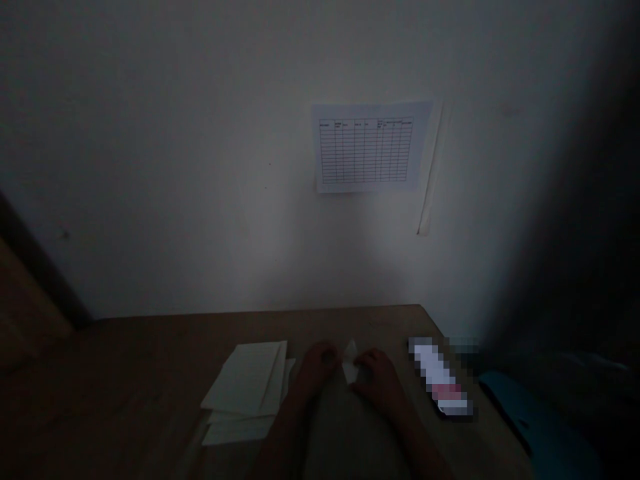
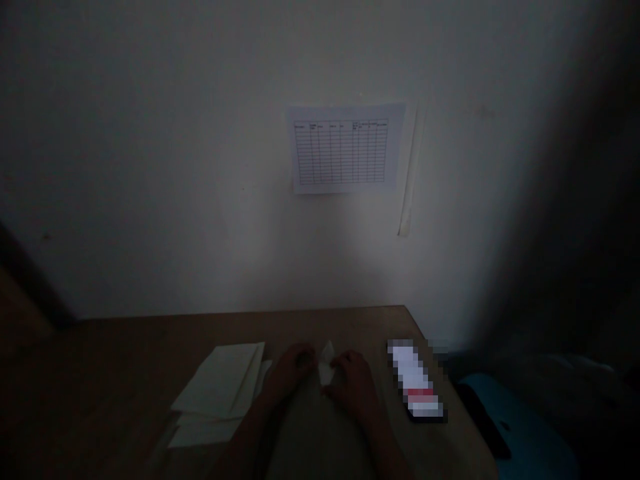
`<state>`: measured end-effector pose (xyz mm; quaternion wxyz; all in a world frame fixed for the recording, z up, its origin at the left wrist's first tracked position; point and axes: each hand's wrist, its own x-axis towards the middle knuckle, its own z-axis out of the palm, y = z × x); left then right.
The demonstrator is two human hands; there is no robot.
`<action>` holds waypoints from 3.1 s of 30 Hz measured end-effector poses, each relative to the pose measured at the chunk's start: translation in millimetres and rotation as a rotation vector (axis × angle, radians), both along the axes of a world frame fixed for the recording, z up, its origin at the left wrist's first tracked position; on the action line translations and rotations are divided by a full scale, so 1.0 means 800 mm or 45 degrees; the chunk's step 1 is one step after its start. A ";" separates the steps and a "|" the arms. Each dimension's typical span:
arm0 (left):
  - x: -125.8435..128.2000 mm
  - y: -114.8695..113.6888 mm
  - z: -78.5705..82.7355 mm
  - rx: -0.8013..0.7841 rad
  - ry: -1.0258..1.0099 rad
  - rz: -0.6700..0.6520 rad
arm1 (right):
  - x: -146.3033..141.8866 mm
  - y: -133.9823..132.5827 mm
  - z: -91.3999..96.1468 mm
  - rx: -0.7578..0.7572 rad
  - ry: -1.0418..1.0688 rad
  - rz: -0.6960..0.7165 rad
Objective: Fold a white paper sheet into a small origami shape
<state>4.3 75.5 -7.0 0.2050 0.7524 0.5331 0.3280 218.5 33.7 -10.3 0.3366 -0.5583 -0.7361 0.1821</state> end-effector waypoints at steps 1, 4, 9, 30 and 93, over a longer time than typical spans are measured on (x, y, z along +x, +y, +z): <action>0.001 0.002 0.000 0.034 -0.007 0.030 | 0.000 -0.001 0.001 -0.008 -0.005 -0.004; 0.006 0.005 -0.001 0.128 0.007 0.000 | -0.002 -0.002 0.005 -0.023 -0.016 -0.020; 0.010 0.009 -0.001 0.178 0.036 -0.037 | -0.003 -0.002 0.004 -0.018 -0.009 0.017; 0.021 -0.006 0.009 0.124 0.171 0.148 | -0.004 0.007 -0.012 0.148 -0.199 0.103; 0.043 -0.019 0.001 0.131 0.734 0.244 | -0.007 -0.003 0.012 0.026 -0.359 -0.052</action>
